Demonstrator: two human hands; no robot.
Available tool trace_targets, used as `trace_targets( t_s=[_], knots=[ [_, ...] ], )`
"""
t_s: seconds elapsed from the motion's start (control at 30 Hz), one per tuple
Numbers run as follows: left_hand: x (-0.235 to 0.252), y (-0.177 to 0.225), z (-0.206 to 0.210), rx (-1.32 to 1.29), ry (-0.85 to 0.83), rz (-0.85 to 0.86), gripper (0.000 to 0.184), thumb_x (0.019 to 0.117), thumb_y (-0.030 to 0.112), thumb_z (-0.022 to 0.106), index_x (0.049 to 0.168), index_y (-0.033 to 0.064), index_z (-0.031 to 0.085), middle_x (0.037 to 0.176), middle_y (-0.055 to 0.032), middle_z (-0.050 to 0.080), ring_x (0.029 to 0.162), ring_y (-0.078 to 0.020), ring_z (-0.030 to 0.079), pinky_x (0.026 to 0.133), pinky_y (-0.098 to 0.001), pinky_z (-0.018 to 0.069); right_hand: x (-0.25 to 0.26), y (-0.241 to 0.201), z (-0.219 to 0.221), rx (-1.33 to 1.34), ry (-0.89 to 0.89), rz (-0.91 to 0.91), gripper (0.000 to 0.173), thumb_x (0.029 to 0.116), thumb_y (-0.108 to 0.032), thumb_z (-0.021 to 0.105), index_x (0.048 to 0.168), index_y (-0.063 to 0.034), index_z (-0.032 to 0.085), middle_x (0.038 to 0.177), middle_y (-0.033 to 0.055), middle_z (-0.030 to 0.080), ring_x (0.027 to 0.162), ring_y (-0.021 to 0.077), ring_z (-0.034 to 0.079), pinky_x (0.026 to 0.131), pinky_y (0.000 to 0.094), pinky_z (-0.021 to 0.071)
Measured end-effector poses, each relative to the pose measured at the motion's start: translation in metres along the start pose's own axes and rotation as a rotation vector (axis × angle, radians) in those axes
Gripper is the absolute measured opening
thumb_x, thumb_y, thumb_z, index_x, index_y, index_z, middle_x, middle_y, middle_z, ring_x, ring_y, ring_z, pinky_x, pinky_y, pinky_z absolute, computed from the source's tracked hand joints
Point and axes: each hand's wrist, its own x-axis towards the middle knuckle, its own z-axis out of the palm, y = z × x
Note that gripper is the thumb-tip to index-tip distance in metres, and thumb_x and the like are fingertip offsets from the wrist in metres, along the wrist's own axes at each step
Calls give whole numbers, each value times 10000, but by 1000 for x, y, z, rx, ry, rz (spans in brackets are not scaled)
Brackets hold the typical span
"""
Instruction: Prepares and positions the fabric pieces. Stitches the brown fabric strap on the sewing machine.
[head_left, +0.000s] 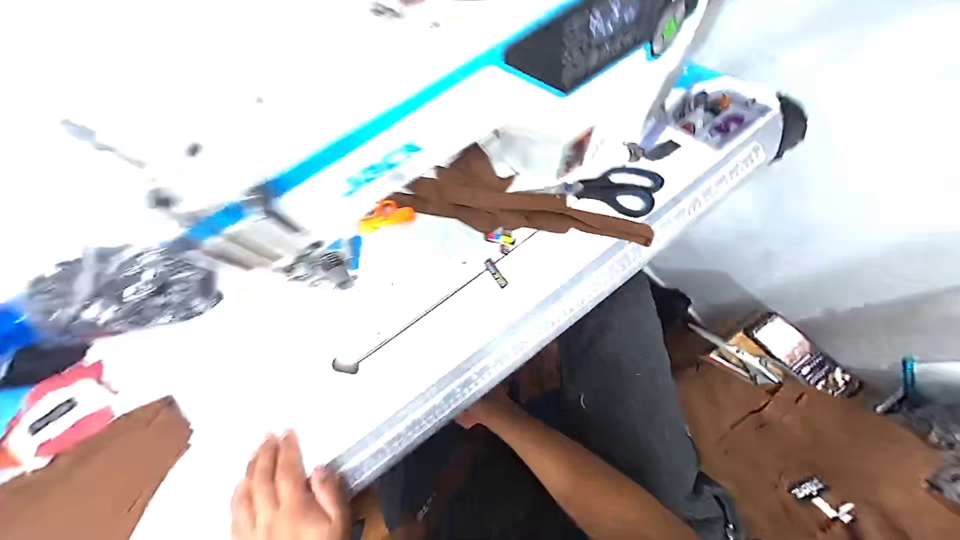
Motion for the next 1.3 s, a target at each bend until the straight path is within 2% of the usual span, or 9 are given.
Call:
trace_targets(
  t_s=[0.1,0.17,0.23,0.37,0.47,0.77,0.9,1.03,1.3],
  knots=[
    [5,11,2,-35,96,-55,667,1047,484,267,1404,32,604,1445,-220,579,1369,-426,517,1149,-602,338,-87,4,-48,36,-72,-321,250,954,-136,694,1167,-9,724,1116,234,711,1037,398,680,933,614,518],
    [5,15,4,-74,150,-77,665,1042,488,274,1384,38,625,1436,-206,593,1361,-414,532,1145,-612,343,-150,17,-92,232,-19,-526,303,943,-94,694,1243,-50,692,1033,131,730,946,238,706,896,460,576],
    [4,15,5,-105,167,-85,657,1039,482,287,1379,34,627,1438,-205,590,1364,-407,531,1138,-620,349,-192,28,-135,280,264,-503,296,968,-116,672,1261,-77,687,1043,75,731,949,166,703,885,397,587],
    [4,14,10,-141,176,-87,646,1039,468,293,1373,26,625,1457,-197,577,1367,-414,525,1131,-635,349,-178,62,-203,23,1010,-433,178,1004,-112,631,1124,-41,743,1081,130,742,961,268,713,875,518,577],
    [8,15,8,-143,168,-109,644,1036,473,287,1374,43,628,1458,-177,579,1375,-393,521,1139,-620,345,-142,75,-232,-259,1260,-480,162,982,-60,637,1060,-63,778,1074,156,737,1029,357,694,886,564,555],
    [26,14,-12,-300,100,-178,527,1010,435,448,1224,35,716,1340,-202,650,1275,-443,576,1028,-668,411,-75,46,-290,-233,1122,-457,257,994,-168,659,1221,-69,729,1216,158,709,1117,353,687,917,577,562],
    [44,12,-39,-430,110,-176,419,1013,338,515,1171,12,726,1282,-222,659,1221,-406,595,994,-576,473,-36,20,-316,-311,928,-403,283,948,-169,725,1205,-50,723,1126,207,710,1047,413,685,868,636,545],
    [54,18,-53,-481,163,-98,355,1010,285,522,1088,26,752,1169,-163,712,1139,-294,653,952,-468,525,-42,14,-320,-393,1116,-443,111,955,-138,704,1005,-53,754,969,175,737,906,394,719,735,617,564],
    [103,81,-71,-675,256,198,247,986,223,605,1122,77,750,1161,-55,713,1106,-149,666,948,-337,566,-96,-13,-300,-560,1369,-656,217,1044,-178,554,1078,-89,750,1045,140,723,1112,380,633,929,582,462]
  ],
)
